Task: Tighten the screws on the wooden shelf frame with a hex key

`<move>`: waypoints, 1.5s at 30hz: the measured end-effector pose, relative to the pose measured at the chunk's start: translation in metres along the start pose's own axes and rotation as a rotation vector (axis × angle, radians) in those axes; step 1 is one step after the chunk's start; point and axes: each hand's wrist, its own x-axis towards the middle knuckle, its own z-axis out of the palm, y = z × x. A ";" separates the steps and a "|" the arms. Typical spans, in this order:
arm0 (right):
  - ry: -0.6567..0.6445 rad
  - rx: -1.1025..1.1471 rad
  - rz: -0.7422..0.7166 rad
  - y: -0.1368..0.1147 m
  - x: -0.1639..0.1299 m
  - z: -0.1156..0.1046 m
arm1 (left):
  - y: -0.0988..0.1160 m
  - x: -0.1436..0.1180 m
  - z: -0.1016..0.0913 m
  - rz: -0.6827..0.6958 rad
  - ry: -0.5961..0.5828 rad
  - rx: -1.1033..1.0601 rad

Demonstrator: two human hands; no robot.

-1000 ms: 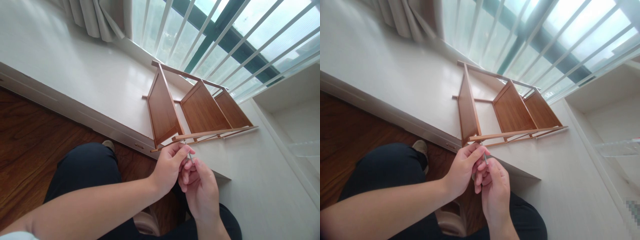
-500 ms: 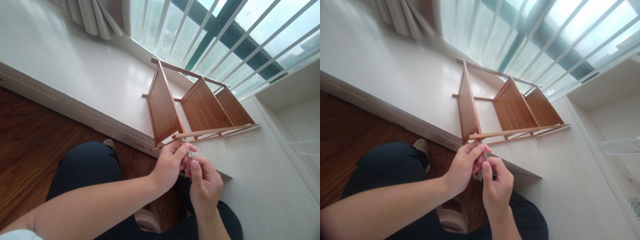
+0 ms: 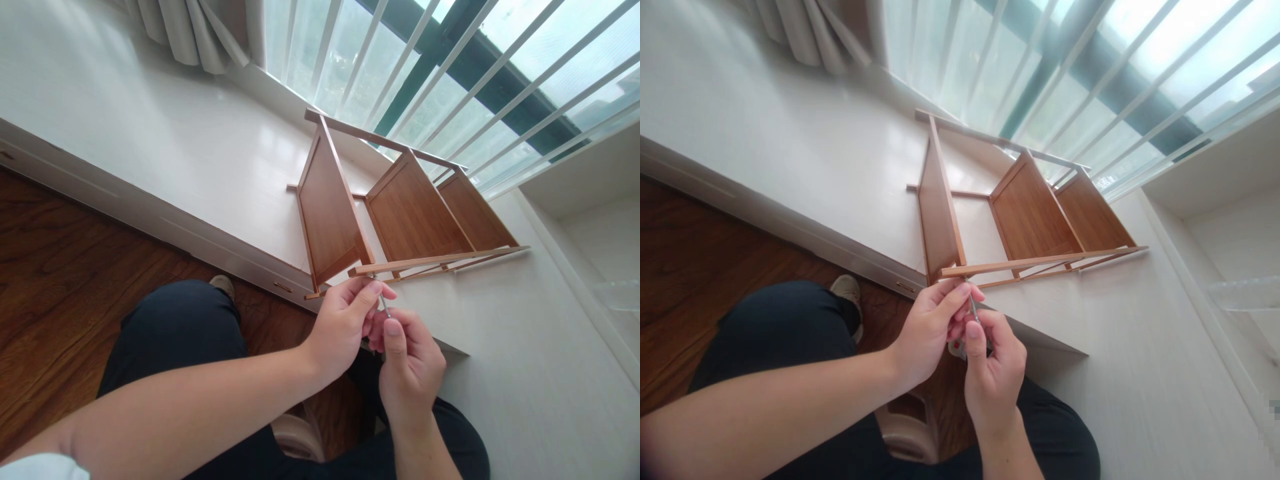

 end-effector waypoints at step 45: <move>-0.124 0.810 0.611 -0.015 0.002 0.011 | -0.002 -0.005 -0.009 -0.113 -0.047 0.011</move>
